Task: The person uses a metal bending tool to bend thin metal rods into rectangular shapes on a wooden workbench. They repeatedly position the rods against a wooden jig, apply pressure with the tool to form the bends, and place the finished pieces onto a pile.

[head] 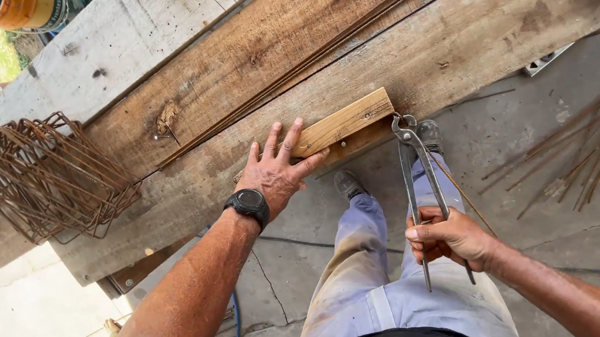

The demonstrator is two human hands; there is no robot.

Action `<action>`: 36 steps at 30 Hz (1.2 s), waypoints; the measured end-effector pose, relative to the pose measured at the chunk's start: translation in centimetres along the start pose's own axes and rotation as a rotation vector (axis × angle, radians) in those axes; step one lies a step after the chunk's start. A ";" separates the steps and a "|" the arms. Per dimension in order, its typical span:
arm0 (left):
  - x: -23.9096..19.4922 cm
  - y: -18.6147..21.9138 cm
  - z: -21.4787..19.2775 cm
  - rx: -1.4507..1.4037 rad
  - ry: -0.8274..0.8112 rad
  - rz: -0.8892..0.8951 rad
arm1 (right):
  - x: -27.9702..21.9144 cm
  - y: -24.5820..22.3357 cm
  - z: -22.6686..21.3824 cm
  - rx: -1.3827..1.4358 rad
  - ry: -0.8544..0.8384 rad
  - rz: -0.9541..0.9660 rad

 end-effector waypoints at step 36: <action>-0.1 0.2 -0.7 0.036 -0.054 -0.017 | 2.1 4.0 0.3 0.214 -0.190 -0.126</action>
Point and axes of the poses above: each hand's wrist, its own x-axis towards the middle knuckle, its own z-axis out of the palm, y = z × x, the point moved 9 cm from there along x, towards the middle knuckle, and after that the axes turned 2 degrees about x, right-handed, at the moved point
